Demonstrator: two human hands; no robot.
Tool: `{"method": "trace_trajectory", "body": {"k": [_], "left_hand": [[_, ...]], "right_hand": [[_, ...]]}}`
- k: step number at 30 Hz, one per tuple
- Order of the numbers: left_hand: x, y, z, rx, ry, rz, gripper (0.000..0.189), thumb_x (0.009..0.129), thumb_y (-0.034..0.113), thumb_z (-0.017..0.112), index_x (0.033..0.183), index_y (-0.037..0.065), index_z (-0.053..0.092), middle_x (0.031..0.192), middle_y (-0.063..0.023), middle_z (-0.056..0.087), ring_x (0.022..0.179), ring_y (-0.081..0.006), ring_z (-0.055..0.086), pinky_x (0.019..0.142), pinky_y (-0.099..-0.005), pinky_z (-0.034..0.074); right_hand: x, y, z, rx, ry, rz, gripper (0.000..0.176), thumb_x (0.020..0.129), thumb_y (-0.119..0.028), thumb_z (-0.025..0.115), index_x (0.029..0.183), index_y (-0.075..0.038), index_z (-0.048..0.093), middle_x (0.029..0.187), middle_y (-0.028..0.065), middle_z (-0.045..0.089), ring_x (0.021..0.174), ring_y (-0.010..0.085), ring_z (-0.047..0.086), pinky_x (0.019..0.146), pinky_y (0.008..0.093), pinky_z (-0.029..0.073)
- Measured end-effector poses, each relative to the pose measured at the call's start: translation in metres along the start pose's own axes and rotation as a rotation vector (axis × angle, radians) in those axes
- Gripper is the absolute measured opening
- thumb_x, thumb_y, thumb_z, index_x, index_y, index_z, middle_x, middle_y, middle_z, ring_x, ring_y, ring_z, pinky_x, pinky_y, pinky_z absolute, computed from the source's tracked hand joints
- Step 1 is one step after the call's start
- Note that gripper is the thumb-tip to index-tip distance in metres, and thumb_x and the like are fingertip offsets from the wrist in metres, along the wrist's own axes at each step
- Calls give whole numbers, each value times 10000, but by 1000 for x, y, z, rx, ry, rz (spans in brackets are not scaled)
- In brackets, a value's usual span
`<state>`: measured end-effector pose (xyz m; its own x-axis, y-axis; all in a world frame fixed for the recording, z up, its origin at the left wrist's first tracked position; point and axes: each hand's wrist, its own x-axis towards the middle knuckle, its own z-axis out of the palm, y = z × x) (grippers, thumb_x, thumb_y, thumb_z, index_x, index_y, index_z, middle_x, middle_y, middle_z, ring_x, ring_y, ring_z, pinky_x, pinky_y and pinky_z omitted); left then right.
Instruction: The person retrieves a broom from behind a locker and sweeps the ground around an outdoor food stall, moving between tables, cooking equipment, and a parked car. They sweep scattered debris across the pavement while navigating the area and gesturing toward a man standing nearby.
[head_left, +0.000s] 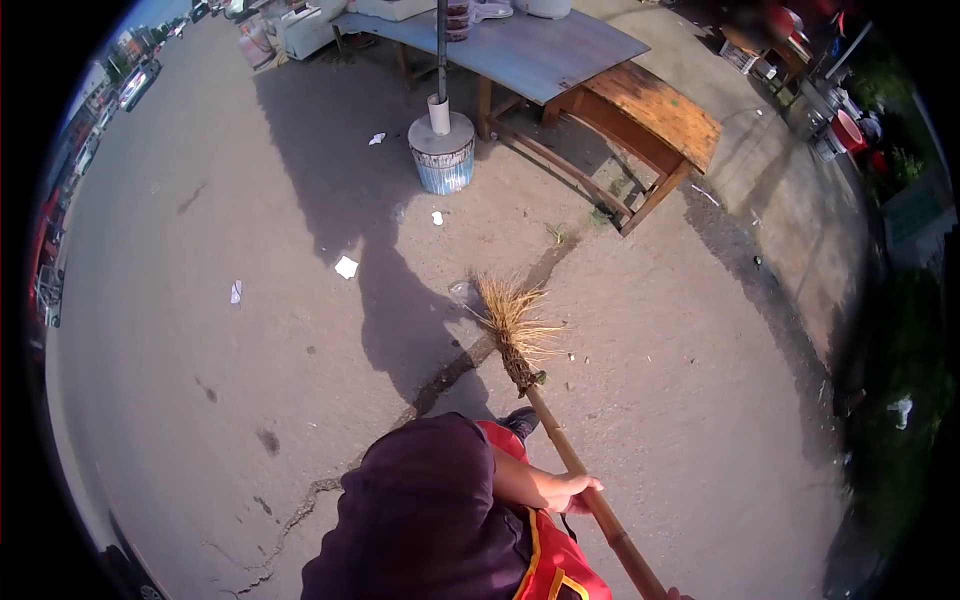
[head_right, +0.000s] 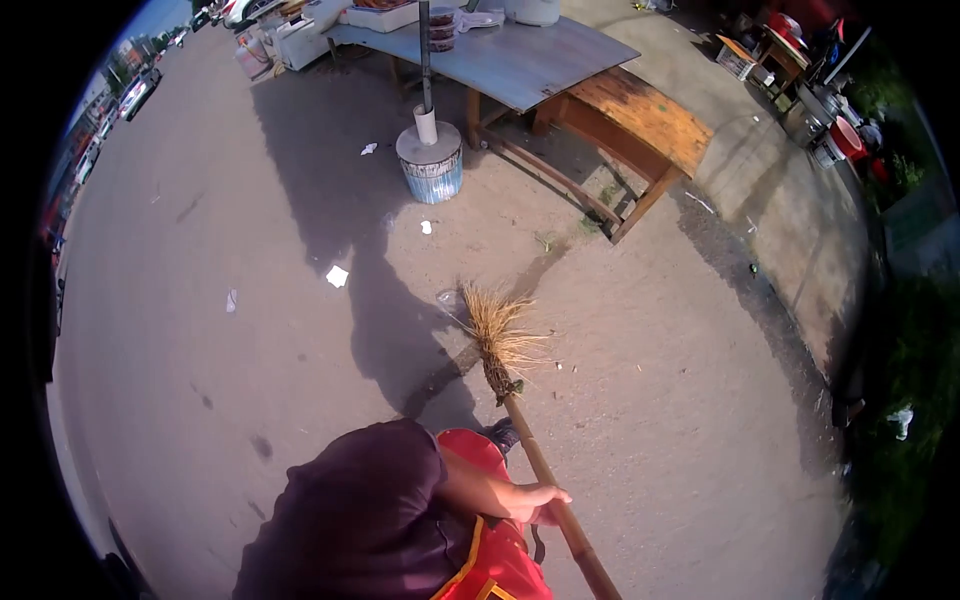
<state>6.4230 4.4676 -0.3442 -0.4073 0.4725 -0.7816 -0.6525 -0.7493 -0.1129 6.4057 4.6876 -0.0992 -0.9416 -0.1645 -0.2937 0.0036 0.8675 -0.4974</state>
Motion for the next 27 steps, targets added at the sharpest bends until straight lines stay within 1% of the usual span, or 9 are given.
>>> {"method": "trace_trajectory", "body": {"k": [5,7,10,15,20,21,22,26,27], "left_hand": [[-61,33,-179,-16,232,268,313,664,185,598,914,65,454,914,-74,507,883,-196,505,793,-351,428],[-101,35,-196,-50,276,266,300,681,177,580,924,58,452,927,-84,514,898,-203,508,810,-355,419],[-124,21,-206,-99,33,291,217,706,157,569,872,56,473,860,-72,541,855,-210,529,809,-353,419],[-144,27,-197,-137,-164,413,175,689,140,570,805,73,458,777,-57,511,726,-194,537,680,-340,466],[-171,102,-303,-216,-8,372,139,674,131,565,739,72,458,670,-49,488,612,-193,529,592,-340,485],[-191,116,-333,-216,37,406,142,677,126,561,742,68,450,683,-53,482,613,-193,522,588,-346,484],[-214,131,-367,-217,87,443,145,681,122,558,746,64,442,696,-57,476,613,-193,515,585,-351,483],[-299,206,-491,-417,286,469,193,672,84,540,816,29,424,747,-81,472,716,-243,532,683,-421,478],[-323,218,-510,-456,135,491,211,687,74,530,854,4,422,795,-108,493,772,-267,545,732,-406,469]], "right_hand": [[-33,-21,173,9,-144,-226,320,796,-195,484,556,17,479,472,95,437,430,154,350,399,322,267],[-83,-114,165,-183,113,-325,240,746,-193,543,626,12,577,503,173,505,433,293,513,428,337,377],[-97,-37,183,-94,221,-520,312,806,-212,486,586,9,505,479,110,454,416,181,374,403,329,298],[-140,-21,189,-465,204,-259,281,799,-220,505,630,0,543,527,128,507,446,205,459,435,321,369],[-156,-173,305,-265,153,-431,281,747,-262,570,615,-24,498,565,121,520,452,224,503,426,316,396],[-173,-294,300,-270,153,-320,255,745,-199,544,616,17,577,513,185,510,467,310,534,443,359,392],[-172,-328,320,-299,62,-285,265,746,-202,544,606,20,573,528,188,516,485,310,543,458,360,405],[-150,-380,420,-278,-66,-443,213,746,-215,548,692,-11,576,585,184,547,531,330,550,488,353,425],[-151,-406,427,-289,-73,-533,193,729,-220,575,732,-28,560,608,174,556,553,333,550,498,368,428]]}}
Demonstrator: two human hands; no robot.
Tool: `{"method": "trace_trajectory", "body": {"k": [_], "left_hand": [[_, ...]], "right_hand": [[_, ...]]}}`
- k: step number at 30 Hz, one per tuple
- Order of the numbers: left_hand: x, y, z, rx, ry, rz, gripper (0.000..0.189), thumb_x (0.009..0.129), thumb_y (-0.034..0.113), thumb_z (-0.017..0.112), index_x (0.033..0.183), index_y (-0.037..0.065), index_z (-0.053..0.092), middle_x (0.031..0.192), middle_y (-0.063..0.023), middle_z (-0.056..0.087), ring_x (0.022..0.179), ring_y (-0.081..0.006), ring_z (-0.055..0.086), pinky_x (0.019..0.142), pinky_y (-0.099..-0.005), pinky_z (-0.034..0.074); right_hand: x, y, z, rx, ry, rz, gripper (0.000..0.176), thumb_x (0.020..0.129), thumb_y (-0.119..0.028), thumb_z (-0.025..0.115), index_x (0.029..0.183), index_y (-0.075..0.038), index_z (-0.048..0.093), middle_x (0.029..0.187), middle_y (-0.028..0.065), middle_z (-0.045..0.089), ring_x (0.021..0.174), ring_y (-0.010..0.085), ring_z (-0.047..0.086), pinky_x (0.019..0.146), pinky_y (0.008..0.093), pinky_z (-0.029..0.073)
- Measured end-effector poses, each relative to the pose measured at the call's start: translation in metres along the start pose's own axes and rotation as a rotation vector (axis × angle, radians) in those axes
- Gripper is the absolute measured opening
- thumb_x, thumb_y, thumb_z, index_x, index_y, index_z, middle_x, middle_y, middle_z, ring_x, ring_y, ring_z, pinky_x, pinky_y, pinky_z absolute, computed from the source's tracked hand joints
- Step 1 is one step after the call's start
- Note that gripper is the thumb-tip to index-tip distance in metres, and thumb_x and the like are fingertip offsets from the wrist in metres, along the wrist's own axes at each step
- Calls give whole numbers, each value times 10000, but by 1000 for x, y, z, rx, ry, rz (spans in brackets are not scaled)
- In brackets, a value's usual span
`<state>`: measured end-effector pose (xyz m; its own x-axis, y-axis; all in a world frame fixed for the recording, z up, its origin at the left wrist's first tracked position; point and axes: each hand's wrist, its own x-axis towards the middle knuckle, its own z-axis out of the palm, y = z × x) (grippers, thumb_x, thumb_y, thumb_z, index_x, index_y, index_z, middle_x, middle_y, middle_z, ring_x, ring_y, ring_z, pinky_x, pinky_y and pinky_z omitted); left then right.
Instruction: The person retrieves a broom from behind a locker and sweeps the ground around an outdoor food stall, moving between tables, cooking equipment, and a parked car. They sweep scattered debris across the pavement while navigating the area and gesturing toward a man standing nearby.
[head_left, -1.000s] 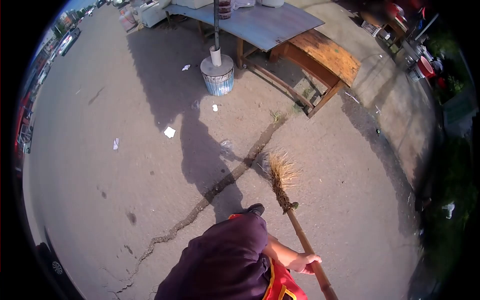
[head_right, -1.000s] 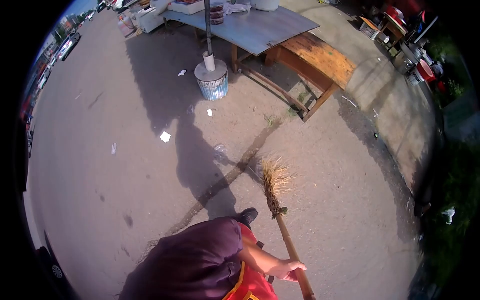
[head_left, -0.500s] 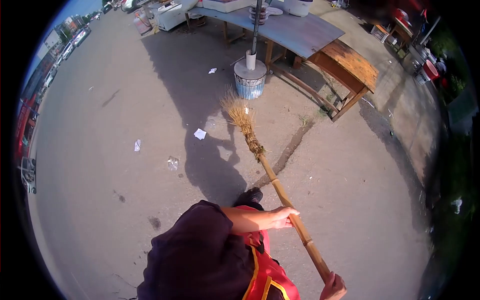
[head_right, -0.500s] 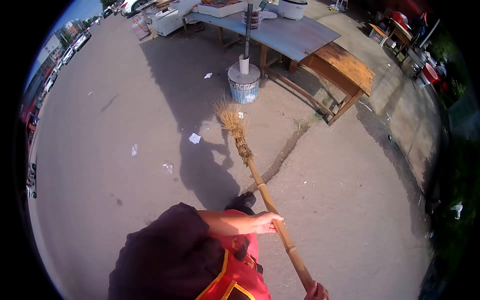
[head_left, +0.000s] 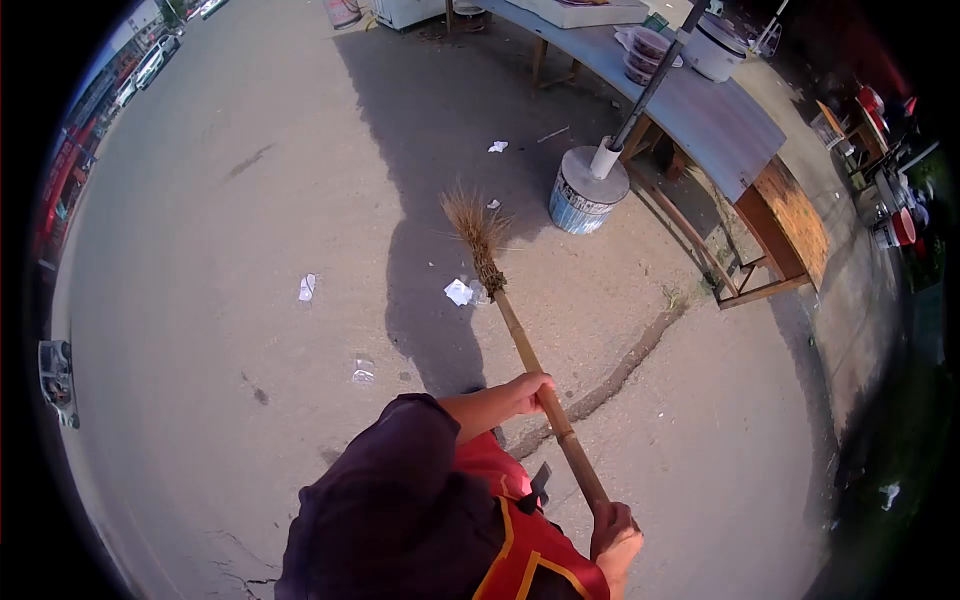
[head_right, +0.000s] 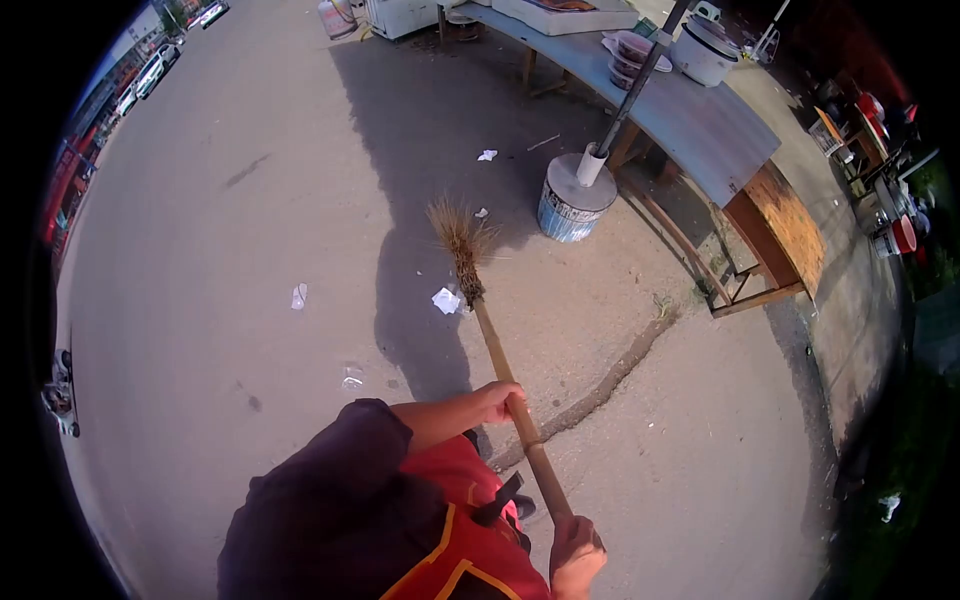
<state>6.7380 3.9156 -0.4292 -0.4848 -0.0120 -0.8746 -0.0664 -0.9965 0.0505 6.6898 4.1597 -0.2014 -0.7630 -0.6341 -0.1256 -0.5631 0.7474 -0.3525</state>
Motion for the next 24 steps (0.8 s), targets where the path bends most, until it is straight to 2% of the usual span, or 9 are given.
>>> {"method": "trace_trajectory", "body": {"k": [3,5,7,11,12,15,19,21,24], "left_hand": [[-45,28,9,-163,-270,83,191,707,76,526,851,3,425,828,-124,511,791,-266,553,745,-374,469],[-78,32,26,-229,-363,90,147,736,70,526,851,7,460,862,-120,543,855,-252,552,753,-349,464],[-89,34,32,-237,-399,106,144,734,71,544,846,20,471,863,-105,547,856,-226,551,769,-332,457],[-95,44,20,-495,-292,158,169,707,66,578,836,32,474,861,-85,537,848,-204,536,800,-328,443],[-96,45,8,-577,-263,185,183,696,75,590,835,43,474,854,-73,529,836,-203,534,789,-330,450],[-78,34,-36,-841,-158,252,189,702,90,590,829,36,461,871,-87,507,861,-217,516,817,-348,437],[-107,26,-64,-1115,37,311,201,761,75,504,922,15,399,974,-132,435,948,-285,463,858,-426,397],[-97,21,-70,-1132,75,299,185,762,82,504,905,17,405,957,-135,448,938,-287,476,862,-427,392],[-67,39,-46,-1128,54,317,190,755,86,516,896,19,406,929,-133,463,921,-290,490,858,-426,396]], "right_hand": [[30,-72,-54,-60,-78,-128,241,625,-229,657,691,-51,509,568,141,539,548,323,538,504,388,418],[48,-55,-78,-287,-289,-307,273,721,-293,590,666,-54,469,583,115,526,465,253,523,437,338,419],[73,-52,-101,-550,-335,-425,281,704,-315,604,696,-86,442,568,109,520,497,276,533,460,355,433],[157,-66,-107,-608,-370,-542,227,688,-279,616,692,-97,481,567,137,517,513,309,518,473,370,428],[181,-77,-91,-627,-411,-442,242,580,-219,654,660,-64,487,554,131,535,545,317,537,502,387,417],[261,-87,-39,-637,-485,-796,222,533,-211,639,607,-77,478,531,101,529,503,283,537,481,371,426],[317,-160,20,-572,-675,-1129,223,543,-231,628,663,-63,544,570,119,554,545,270,556,520,357,440],[330,-191,24,-590,-745,-1206,234,544,-242,632,661,-63,538,572,116,553,554,266,556,517,357,440],[342,-215,-9,-649,-619,-1319,235,547,-239,635,639,-56,519,550,110,541,533,271,546,502,363,430]]}}
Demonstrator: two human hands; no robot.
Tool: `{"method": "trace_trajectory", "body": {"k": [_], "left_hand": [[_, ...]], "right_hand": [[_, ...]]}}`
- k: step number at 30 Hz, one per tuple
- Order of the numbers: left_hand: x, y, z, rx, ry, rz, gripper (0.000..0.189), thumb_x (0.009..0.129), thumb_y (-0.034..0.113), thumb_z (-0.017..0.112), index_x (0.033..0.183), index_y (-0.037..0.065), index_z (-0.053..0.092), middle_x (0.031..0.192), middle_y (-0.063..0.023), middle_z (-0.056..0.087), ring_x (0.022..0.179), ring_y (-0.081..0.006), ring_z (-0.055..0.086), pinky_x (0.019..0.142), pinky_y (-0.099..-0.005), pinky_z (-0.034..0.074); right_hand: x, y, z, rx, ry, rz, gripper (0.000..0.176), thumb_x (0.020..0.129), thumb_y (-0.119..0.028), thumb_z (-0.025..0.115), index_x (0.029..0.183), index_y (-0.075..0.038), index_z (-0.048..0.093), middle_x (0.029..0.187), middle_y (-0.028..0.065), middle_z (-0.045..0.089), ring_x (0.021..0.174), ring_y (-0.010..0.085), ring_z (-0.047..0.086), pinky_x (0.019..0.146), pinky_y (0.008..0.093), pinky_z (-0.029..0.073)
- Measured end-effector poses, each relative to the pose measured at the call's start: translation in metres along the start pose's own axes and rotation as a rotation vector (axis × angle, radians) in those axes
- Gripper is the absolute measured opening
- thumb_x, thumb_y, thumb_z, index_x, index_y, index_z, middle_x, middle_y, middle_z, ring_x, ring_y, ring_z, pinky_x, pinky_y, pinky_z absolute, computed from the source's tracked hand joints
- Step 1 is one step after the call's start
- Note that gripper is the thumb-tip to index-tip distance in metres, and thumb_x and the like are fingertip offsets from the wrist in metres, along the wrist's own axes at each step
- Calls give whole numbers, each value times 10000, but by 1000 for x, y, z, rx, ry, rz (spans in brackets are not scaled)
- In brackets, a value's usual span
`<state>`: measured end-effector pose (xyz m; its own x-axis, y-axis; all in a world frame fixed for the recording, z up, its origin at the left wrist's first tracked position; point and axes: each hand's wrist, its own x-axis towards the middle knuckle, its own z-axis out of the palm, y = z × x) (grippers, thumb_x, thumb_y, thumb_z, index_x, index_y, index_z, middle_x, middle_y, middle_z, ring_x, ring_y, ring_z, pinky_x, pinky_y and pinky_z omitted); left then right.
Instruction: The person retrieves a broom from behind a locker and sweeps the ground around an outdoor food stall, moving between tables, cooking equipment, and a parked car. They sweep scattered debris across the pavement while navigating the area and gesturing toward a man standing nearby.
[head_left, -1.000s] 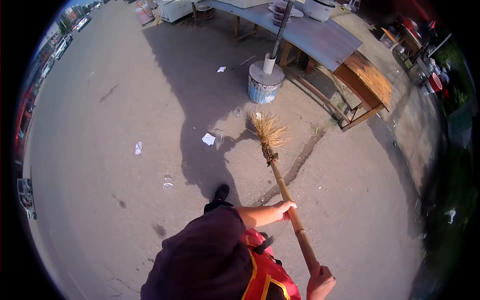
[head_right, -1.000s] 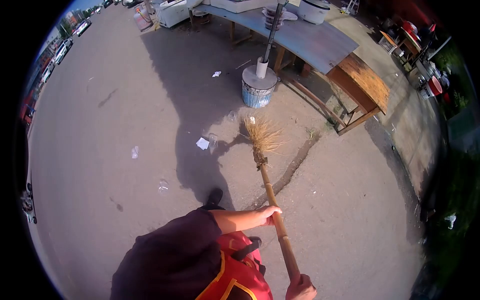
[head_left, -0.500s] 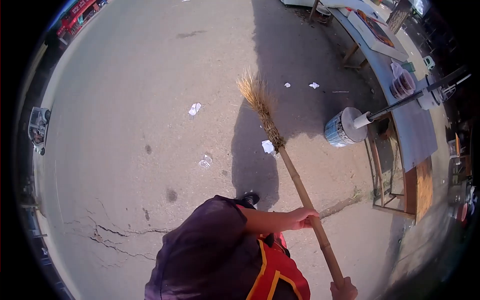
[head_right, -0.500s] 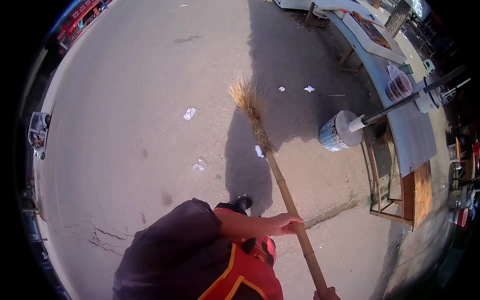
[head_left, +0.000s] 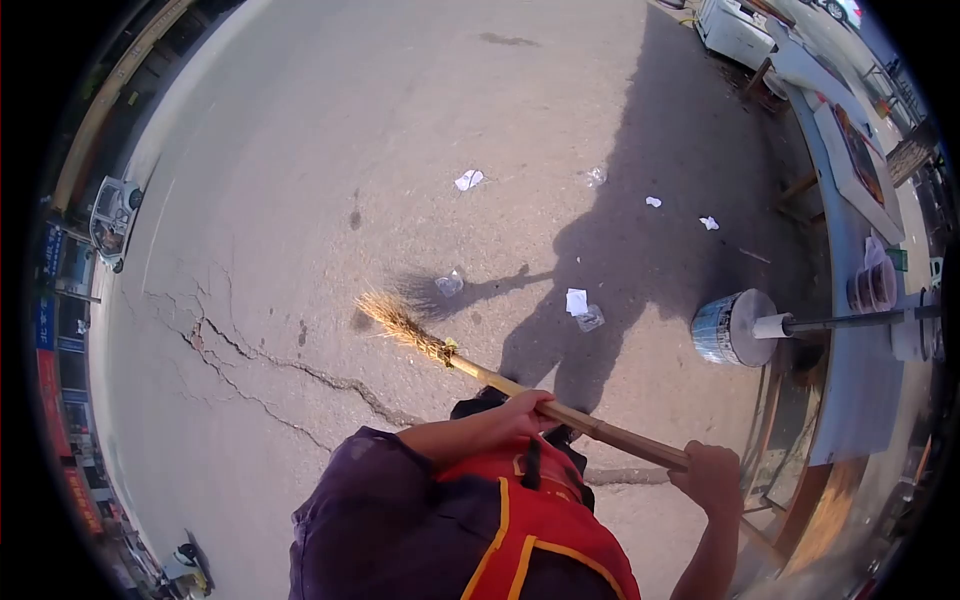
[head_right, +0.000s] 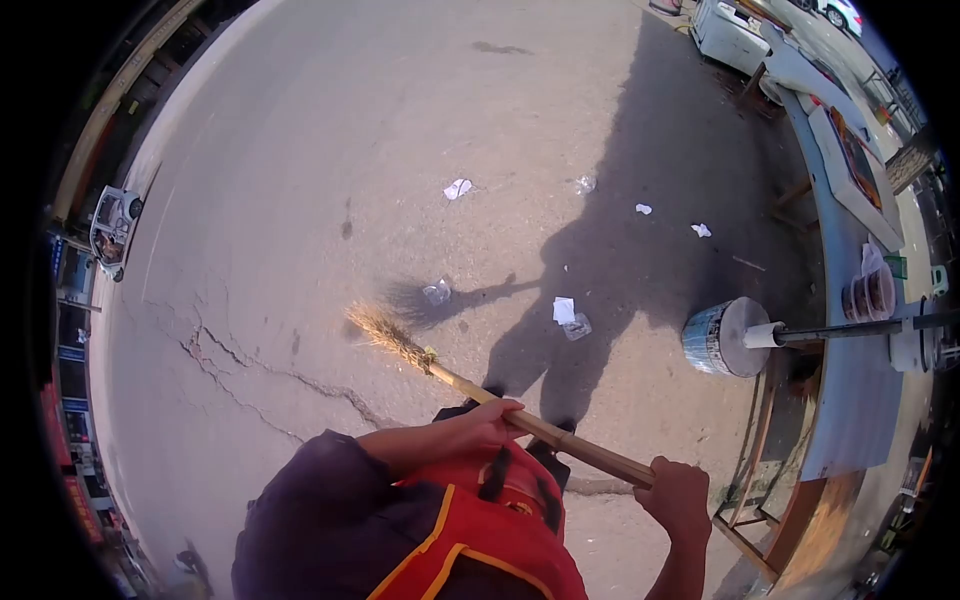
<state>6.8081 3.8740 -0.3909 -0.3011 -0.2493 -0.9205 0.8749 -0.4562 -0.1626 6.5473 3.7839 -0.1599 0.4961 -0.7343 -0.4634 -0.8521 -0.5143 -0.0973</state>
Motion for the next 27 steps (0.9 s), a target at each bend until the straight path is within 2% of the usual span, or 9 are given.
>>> {"method": "trace_trajectory", "body": {"k": [2,4,7,10,12,17,19,23,27], "left_hand": [[34,-25,35,82,-115,-39,202,726,94,553,867,32,422,900,-129,495,887,-276,521,830,-424,421],[23,-49,99,163,-218,-5,170,725,79,559,832,29,436,830,-114,524,807,-254,557,789,-399,455],[37,-59,158,278,-387,37,146,706,96,580,788,49,468,775,-94,551,743,-236,576,739,-389,479],[44,-51,186,338,-398,116,163,699,107,584,800,53,468,771,-95,546,728,-234,577,727,-388,483],[32,-41,193,361,-391,162,184,685,115,589,806,58,463,766,-91,533,715,-231,577,717,-389,489],[11,38,148,246,-191,226,175,704,122,573,831,47,479,813,-105,550,794,-243,565,762,-409,458],[8,93,123,213,-106,278,169,711,115,551,842,40,474,830,-113,544,811,-258,560,768,-408,456],[13,218,103,201,-37,185,143,707,96,530,818,36,461,825,-114,538,817,-274,557,796,-422,441],[41,286,156,266,-73,59,134,704,81,523,806,27,456,823,-122,534,812,-277,556,798,-439,436]], "right_hand": [[-32,20,-14,-36,135,55,226,546,-212,641,606,-54,492,536,109,523,519,277,535,483,367,416],[-68,33,-28,-54,183,221,235,542,-168,657,596,-58,456,542,121,505,512,288,526,467,362,405],[-94,9,-54,-63,182,424,242,539,-206,655,603,-49,482,558,127,511,544,287,532,530,372,418],[-100,28,-28,-129,239,360,266,559,-213,663,636,-37,478,564,142,514,556,308,530,534,382,413],[-94,43,-15,-18,286,337,268,572,-209,656,646,-35,467,561,146,511,557,318,527,526,389,408],[-12,43,11,211,260,191,256,584,-198,653,622,-53,445,537,119,505,511,290,525,461,365,402],[43,19,8,276,296,64,232,607,-192,632,641,-55,448,560,115,516,516,291,528,466,369,407],[160,-34,-23,266,289,-87,205,627,-196,604,651,-55,458,577,117,524,518,289,530,476,382,411],[220,-59,-89,177,200,70,194,618,-186,607,644,-62,460,571,107,519,515,290,525,485,377,411]]}}
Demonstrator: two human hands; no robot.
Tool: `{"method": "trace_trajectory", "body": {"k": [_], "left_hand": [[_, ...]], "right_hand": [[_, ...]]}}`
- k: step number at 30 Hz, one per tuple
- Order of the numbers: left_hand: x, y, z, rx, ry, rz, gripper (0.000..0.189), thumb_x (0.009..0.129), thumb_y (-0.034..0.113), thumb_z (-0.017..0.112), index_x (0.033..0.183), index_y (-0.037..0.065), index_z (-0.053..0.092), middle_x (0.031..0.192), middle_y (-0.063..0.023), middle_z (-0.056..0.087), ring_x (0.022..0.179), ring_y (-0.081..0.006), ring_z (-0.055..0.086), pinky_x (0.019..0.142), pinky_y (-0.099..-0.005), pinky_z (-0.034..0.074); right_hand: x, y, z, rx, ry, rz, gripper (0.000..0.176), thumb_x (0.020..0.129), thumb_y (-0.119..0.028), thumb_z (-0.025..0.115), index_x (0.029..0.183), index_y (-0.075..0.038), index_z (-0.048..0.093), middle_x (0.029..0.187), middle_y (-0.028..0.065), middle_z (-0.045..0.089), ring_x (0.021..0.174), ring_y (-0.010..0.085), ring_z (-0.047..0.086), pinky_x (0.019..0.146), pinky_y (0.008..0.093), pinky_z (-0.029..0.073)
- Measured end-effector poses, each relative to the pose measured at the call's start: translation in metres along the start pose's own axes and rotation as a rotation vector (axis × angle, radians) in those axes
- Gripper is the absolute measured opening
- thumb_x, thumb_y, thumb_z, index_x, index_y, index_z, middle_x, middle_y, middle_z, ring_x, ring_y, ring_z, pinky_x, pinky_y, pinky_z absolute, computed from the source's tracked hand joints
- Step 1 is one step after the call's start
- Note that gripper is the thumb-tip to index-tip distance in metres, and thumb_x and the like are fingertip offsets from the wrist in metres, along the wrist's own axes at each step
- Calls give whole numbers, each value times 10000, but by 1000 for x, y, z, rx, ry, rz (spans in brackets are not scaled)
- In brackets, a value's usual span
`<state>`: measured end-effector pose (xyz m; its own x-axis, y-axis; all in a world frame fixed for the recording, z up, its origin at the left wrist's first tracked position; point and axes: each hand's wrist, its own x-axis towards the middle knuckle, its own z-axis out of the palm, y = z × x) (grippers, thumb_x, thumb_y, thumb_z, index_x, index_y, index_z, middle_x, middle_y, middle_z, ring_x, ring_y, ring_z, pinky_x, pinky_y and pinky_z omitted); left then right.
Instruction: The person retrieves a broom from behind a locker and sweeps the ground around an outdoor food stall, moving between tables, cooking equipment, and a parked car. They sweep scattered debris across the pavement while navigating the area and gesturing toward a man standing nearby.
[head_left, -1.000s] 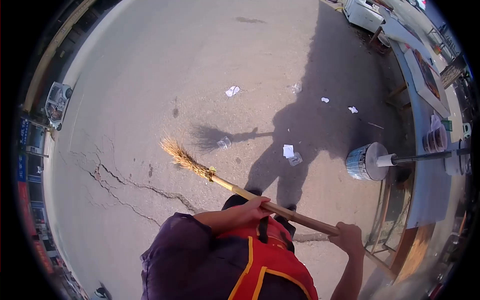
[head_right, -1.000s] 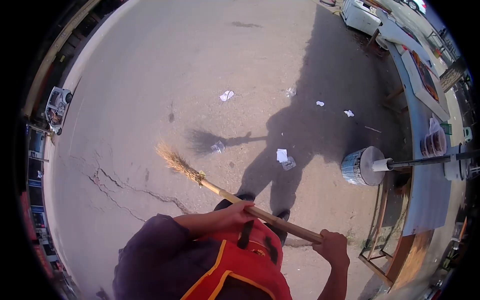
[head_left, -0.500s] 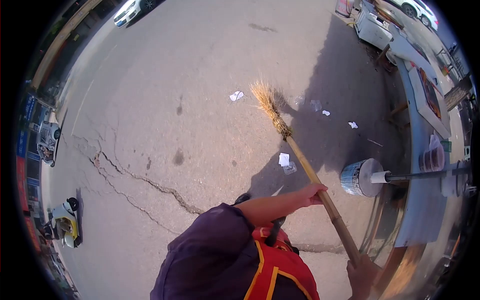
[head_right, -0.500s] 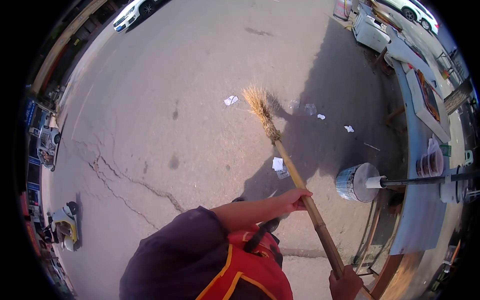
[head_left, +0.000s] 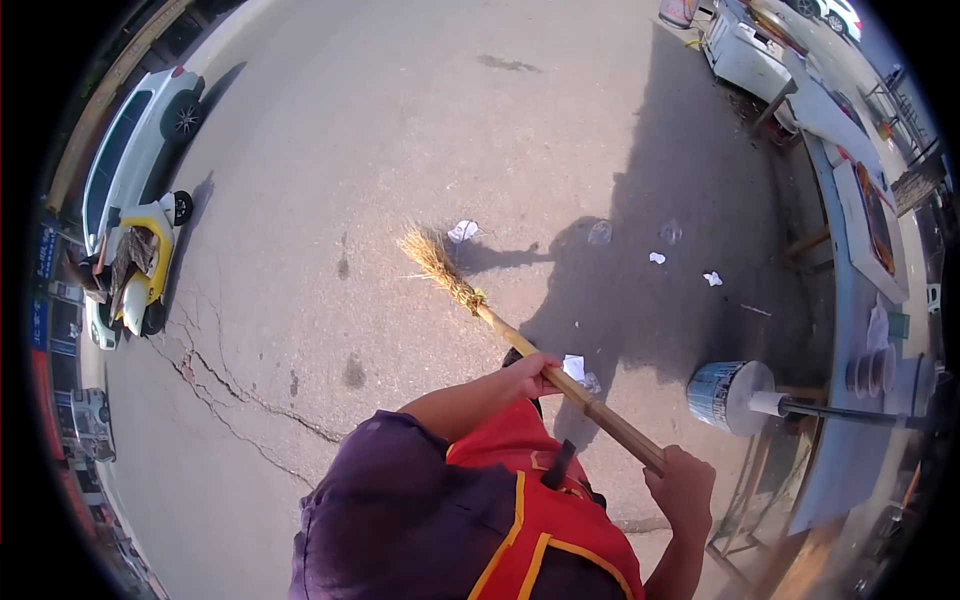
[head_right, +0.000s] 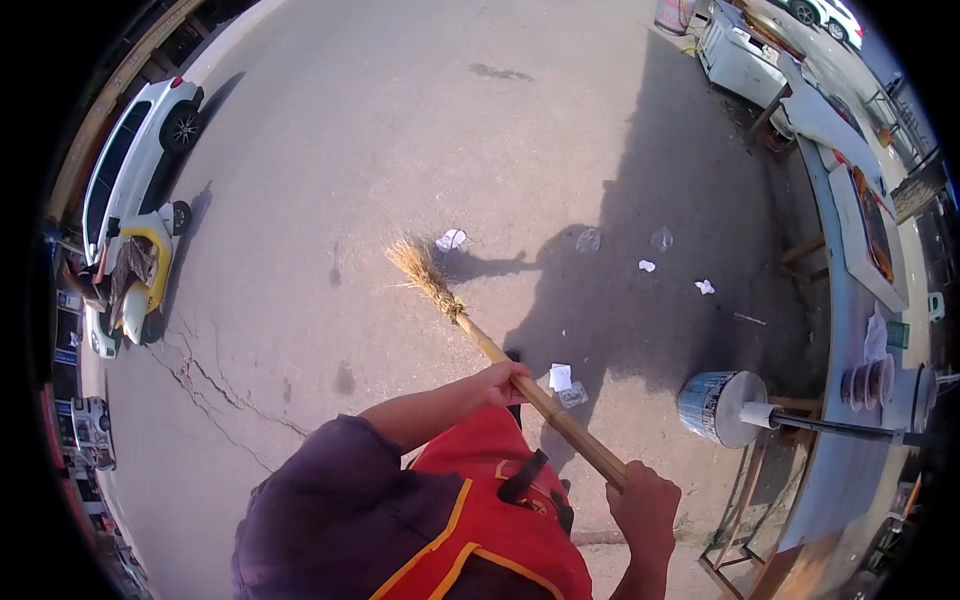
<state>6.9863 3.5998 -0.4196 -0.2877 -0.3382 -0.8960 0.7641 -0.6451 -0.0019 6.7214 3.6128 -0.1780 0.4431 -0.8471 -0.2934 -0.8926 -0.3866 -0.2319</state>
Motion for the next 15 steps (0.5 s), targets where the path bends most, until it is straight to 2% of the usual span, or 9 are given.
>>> {"method": "trace_trajectory", "body": {"k": [2,4,7,10,11,14,15], "left_hand": [[17,21,44,82,-106,-72,170,704,114,531,827,25,453,831,-122,539,798,-271,564,764,-440,456],[23,35,93,122,-215,-129,174,691,113,545,819,33,456,807,-114,541,779,-265,568,741,-437,466],[9,67,147,202,-332,-115,162,699,110,550,814,36,463,802,-113,543,775,-257,570,754,-419,465],[-16,96,184,266,-410,-95,146,722,114,549,813,29,473,804,-114,551,788,-248,569,782,-403,454],[-25,102,189,259,-428,-89,147,725,117,550,817,30,475,806,-116,552,791,-247,569,789,-399,451],[-40,132,193,237,-407,-99,136,746,109,541,839,33,477,844,-118,546,824,-251,560,830,-387,426],[-46,146,191,223,-381,-93,134,753,105,537,847,32,476,855,-117,542,845,-252,553,844,-389,416]], "right_hand": [[10,-24,-43,-128,39,146,199,601,-167,622,641,-63,458,566,102,515,517,287,523,491,368,413],[9,-31,-64,-107,68,340,258,561,-197,662,636,-59,456,583,125,505,576,309,522,518,398,388],[24,-73,-97,-157,86,481,265,554,-208,672,679,-59,492,607,130,521,608,306,531,544,391,401],[37,-80,-131,-72,134,463,200,681,-270,617,710,-100,518,574,156,513,525,328,507,483,381,426],[40,-77,-136,-87,163,418,187,678,-227,632,757,-80,548,598,134,528,515,273,519,470,351,424],[69,-72,-153,-19,71,631,301,540,-228,685,736,-61,529,642,130,542,626,301,539,567,378,417],[80,-60,-149,-26,82,580,308,526,-233,689,747,-64,558,644,125,551,632,294,544,583,368,427]]}}
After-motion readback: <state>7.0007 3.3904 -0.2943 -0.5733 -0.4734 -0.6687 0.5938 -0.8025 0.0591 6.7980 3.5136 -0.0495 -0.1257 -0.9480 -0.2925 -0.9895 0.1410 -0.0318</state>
